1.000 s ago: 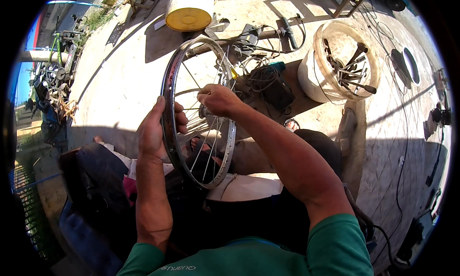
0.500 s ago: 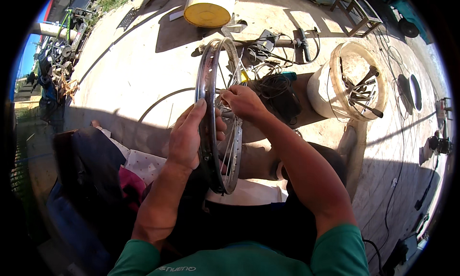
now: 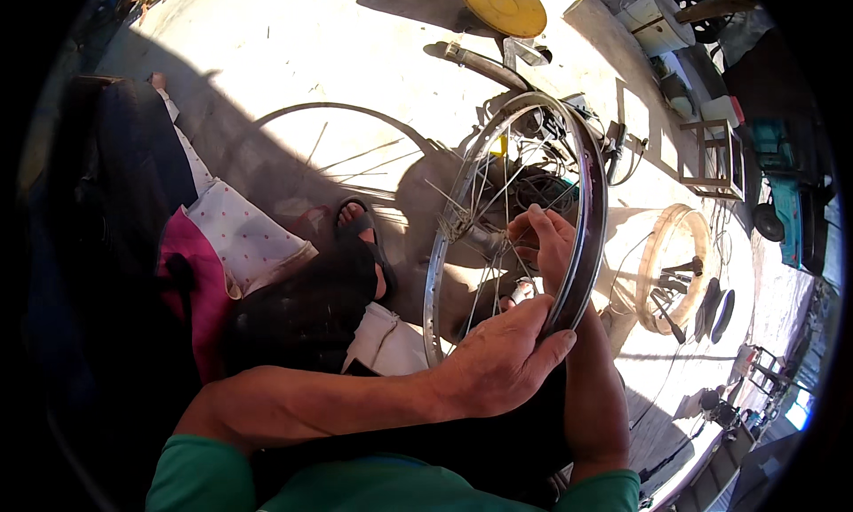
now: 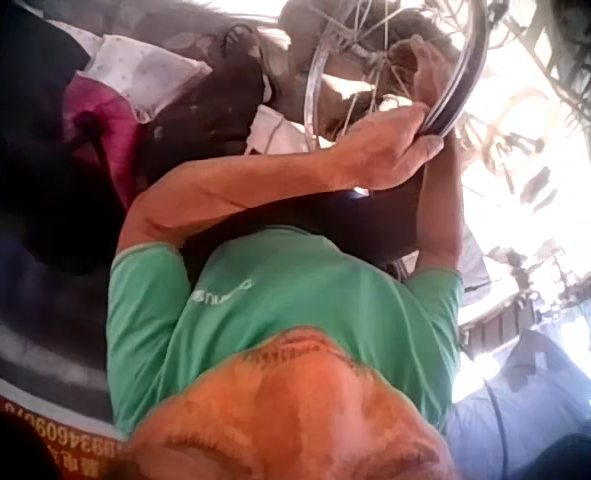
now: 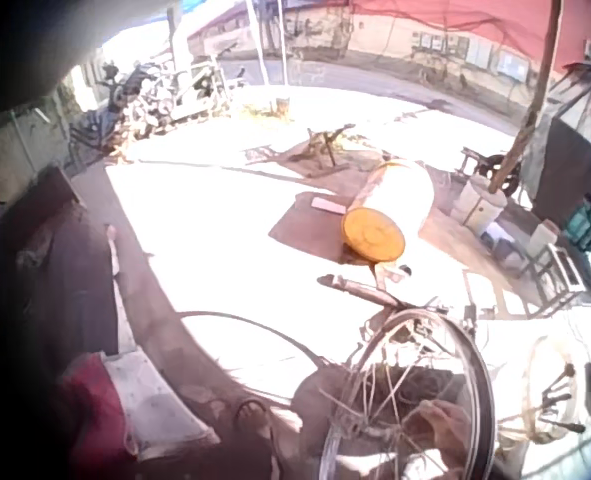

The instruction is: The person assembles a bicycle wheel by inserting spokes into the hub and rim, then attaching nipples to secure them. The person works by hand, rotating the wheel and handling each spoke individually.

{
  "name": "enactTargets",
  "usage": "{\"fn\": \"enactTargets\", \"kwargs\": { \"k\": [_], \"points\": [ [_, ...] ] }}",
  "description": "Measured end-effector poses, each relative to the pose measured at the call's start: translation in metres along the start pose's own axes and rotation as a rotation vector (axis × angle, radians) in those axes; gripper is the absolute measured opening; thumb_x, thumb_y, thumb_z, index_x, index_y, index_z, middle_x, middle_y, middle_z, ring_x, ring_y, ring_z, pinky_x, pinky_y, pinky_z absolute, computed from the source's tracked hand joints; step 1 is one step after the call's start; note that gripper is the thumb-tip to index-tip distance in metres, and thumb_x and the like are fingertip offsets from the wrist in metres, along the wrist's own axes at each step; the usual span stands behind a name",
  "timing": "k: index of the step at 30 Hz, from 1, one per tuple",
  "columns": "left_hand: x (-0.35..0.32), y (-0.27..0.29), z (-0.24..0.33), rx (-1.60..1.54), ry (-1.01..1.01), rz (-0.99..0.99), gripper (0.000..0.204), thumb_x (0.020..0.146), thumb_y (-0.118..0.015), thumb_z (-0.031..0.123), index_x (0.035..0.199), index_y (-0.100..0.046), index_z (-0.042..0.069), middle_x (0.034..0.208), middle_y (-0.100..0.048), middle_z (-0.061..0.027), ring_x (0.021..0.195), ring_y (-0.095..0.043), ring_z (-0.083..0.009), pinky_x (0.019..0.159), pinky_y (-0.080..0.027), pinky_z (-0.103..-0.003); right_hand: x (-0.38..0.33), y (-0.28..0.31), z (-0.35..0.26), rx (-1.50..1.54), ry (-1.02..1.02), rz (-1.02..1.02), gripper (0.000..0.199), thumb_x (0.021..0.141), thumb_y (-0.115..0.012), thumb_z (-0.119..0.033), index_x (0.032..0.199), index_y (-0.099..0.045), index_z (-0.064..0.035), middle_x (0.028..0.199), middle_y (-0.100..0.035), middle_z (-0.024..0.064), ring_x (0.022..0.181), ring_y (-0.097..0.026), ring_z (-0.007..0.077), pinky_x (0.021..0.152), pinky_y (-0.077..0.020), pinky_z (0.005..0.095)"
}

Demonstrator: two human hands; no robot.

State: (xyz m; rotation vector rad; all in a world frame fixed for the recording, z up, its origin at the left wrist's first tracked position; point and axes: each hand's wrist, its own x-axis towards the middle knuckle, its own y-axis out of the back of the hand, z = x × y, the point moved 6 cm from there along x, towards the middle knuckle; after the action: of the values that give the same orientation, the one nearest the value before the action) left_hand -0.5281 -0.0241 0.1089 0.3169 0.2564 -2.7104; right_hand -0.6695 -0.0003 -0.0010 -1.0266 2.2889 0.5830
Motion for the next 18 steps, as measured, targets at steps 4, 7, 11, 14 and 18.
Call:
{"fn": "enactTargets", "kwargs": {
  "k": [4, 7, 11, 14, 18],
  "points": [
    [-0.0029, 0.0057, 0.0061, 0.099, 0.029, 0.002, 0.028, 0.100, -0.056, 0.027, 0.107, -0.049, 0.000, 0.088, -0.061, -0.0201, 0.083, -0.064, -0.0400, 0.073, -0.049, -0.048, -0.0008, -0.0088, -0.0055, -0.009, -0.044, -0.023, 0.035, 0.102, -0.051, -0.040, 0.089, -0.064, -0.0104, 0.087, -0.067, 0.0018, 0.085, -0.061, 0.0117, 0.079, -0.0470, 0.0299],
    [-0.0029, 0.0077, 0.0067, 0.072, 0.001, 0.040, 0.031, 0.100, -0.057, 0.029, 0.102, -0.048, -0.001, 0.084, -0.059, -0.0220, 0.080, -0.063, -0.0414, 0.071, -0.048, -0.049, 0.0019, -0.0076, -0.0043, 0.004, -0.044, -0.022, 0.035, 0.101, -0.050, -0.041, 0.089, -0.064, -0.0109, 0.087, -0.067, 0.0022, 0.085, -0.061, 0.0115, 0.079, -0.0465, 0.0300],
    [-0.0036, 0.0095, 0.0076, 0.079, -0.040, 0.073, 0.036, 0.099, -0.058, 0.030, 0.098, -0.046, -0.003, 0.081, -0.057, -0.0237, 0.078, -0.063, -0.0418, 0.070, -0.048, -0.049, 0.0004, -0.0092, -0.0053, 0.039, -0.058, 0.001, 0.033, 0.101, -0.051, -0.040, 0.089, -0.064, -0.0113, 0.087, -0.067, 0.0026, 0.086, -0.062, 0.0121, 0.078, -0.0471, 0.0305],
    [-0.0038, 0.0086, 0.0079, 0.083, -0.061, 0.088, 0.037, 0.099, -0.059, 0.032, 0.099, -0.046, -0.003, 0.081, -0.058, -0.0233, 0.078, -0.063, -0.0411, 0.070, -0.048, -0.049, -0.0015, -0.0085, -0.0040, 0.072, -0.075, -0.008, 0.034, 0.101, -0.052, -0.040, 0.090, -0.064, -0.0110, 0.087, -0.068, 0.0032, 0.086, -0.062, 0.0131, 0.079, -0.0480, 0.0313],
    [-0.0033, 0.0077, 0.0059, 0.068, -0.016, 0.063, 0.037, 0.099, -0.059, 0.032, 0.100, -0.047, -0.002, 0.083, -0.058, -0.0222, 0.079, -0.063, -0.0403, 0.071, -0.048, -0.049, -0.0020, -0.0037, -0.0002, 0.100, -0.082, 0.011, 0.038, 0.100, -0.052, -0.043, 0.094, -0.065, -0.0077, 0.091, -0.069, 0.0074, 0.091, -0.065, 0.0175, 0.082, -0.0499, 0.0348]
  ]
}}
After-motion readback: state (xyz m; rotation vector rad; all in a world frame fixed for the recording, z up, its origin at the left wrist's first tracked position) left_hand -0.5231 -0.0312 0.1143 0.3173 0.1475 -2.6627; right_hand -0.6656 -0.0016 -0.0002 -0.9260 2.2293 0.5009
